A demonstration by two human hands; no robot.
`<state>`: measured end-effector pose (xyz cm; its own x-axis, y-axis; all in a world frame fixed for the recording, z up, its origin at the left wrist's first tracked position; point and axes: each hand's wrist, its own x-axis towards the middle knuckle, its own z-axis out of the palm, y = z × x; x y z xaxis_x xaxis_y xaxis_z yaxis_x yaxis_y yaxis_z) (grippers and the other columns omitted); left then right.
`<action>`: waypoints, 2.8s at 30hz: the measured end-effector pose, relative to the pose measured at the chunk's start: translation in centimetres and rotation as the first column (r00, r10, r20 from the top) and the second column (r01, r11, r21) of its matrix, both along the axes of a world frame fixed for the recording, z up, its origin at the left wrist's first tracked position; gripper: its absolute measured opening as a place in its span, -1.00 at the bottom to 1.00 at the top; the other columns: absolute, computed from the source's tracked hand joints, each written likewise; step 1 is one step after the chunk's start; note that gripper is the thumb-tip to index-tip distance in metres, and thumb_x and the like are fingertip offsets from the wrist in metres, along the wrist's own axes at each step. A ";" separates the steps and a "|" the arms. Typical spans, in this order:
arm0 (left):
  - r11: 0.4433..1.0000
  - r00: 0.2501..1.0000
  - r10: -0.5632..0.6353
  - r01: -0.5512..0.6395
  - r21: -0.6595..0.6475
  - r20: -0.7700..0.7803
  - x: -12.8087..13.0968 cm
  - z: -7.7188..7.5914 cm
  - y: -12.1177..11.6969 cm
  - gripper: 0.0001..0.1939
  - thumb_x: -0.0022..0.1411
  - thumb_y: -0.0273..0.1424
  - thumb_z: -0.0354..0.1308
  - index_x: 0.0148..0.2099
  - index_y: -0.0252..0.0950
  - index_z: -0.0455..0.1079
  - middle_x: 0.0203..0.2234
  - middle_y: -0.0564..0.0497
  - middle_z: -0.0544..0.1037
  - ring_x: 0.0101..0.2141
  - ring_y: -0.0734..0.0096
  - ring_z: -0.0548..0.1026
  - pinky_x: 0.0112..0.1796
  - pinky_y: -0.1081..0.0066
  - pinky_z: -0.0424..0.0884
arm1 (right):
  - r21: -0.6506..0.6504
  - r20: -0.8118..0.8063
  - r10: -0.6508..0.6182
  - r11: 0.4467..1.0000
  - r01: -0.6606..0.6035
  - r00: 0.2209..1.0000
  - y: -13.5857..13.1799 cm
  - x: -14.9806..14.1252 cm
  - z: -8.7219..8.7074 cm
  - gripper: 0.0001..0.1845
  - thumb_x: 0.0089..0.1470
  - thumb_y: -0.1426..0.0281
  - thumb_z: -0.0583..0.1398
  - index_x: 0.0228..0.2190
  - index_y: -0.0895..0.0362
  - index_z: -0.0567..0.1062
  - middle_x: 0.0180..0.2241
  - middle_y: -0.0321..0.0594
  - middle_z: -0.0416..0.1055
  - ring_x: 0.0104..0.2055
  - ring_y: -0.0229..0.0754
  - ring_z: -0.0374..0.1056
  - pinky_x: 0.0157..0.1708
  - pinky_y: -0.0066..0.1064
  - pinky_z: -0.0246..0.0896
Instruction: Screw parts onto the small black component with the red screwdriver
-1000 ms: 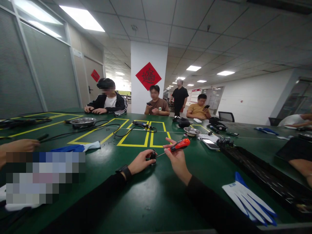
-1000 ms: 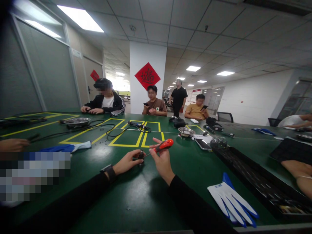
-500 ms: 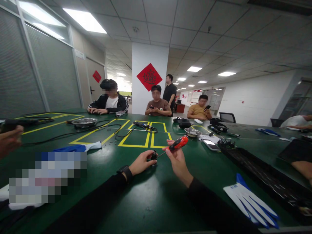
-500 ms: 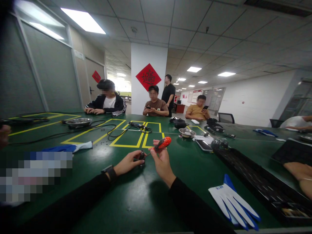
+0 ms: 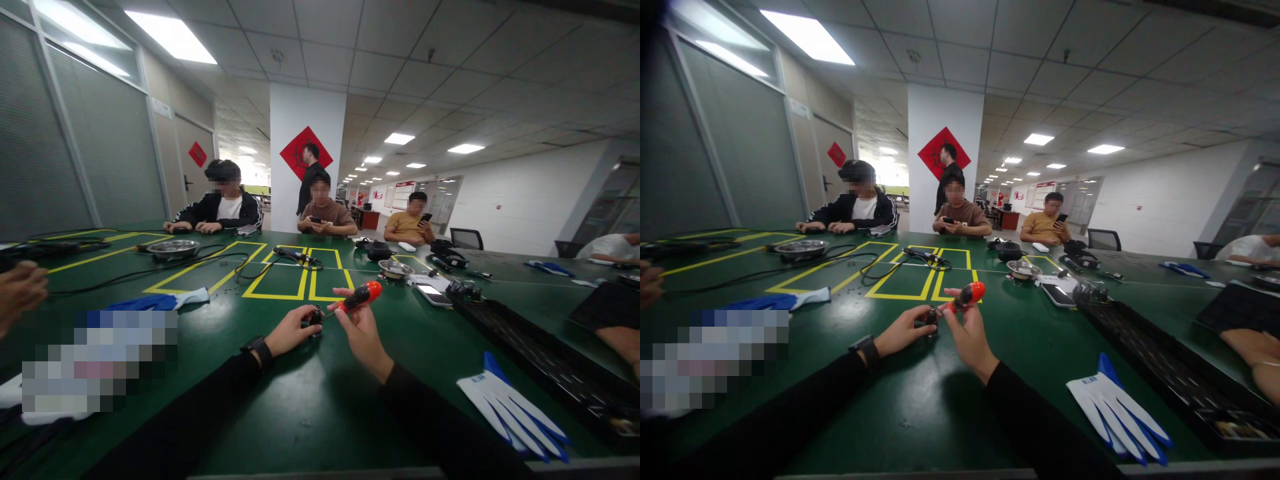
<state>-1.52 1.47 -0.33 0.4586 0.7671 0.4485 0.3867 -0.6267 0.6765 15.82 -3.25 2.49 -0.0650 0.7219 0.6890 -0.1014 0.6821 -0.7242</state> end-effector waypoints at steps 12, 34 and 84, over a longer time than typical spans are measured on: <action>0.999 0.999 0.007 -0.005 0.043 -0.035 -0.3 -0.7 0.6 -0.67 0.04 -0.35 0.15 -0.10 -0.31 0.34 -0.31 0.00 0.46 -0.31 0.37 0.40 -0.24 0.39 0.34 | 0.023 0.071 -0.064 0.998 0.062 0.995 0.1 0.1 -0.4 -0.73 0.05 0.38 0.11 -0.15 0.04 0.30 -0.15 -0.22 0.26 -0.14 -0.21 0.25 -0.01 -0.27 0.09; 1.000 0.999 0.009 -0.008 0.028 -0.031 -0.4 -0.8 0.7 -0.62 0.01 -0.35 0.17 -0.08 -0.32 0.34 -0.27 -0.03 0.47 -0.29 0.35 0.41 -0.23 0.37 0.35 | -0.025 0.093 -0.080 0.996 0.083 0.992 0.3 0.3 -1.0 -0.78 0.07 0.32 0.09 -0.21 0.12 0.34 -0.42 -0.24 0.41 -0.45 -0.22 0.36 -0.35 -0.35 0.26; 0.999 0.998 0.012 -0.010 0.033 -0.059 -0.3 -0.8 0.7 -0.67 0.04 -0.38 0.15 -0.10 -0.32 0.37 -0.28 -0.01 0.47 -0.28 0.37 0.42 -0.23 0.40 0.34 | -0.011 0.088 -0.092 0.996 0.093 0.992 0.6 0.2 -1.5 -0.84 0.11 0.33 0.06 -0.26 0.12 0.29 -0.42 -0.26 0.40 -0.48 -0.26 0.35 -0.42 -0.39 0.25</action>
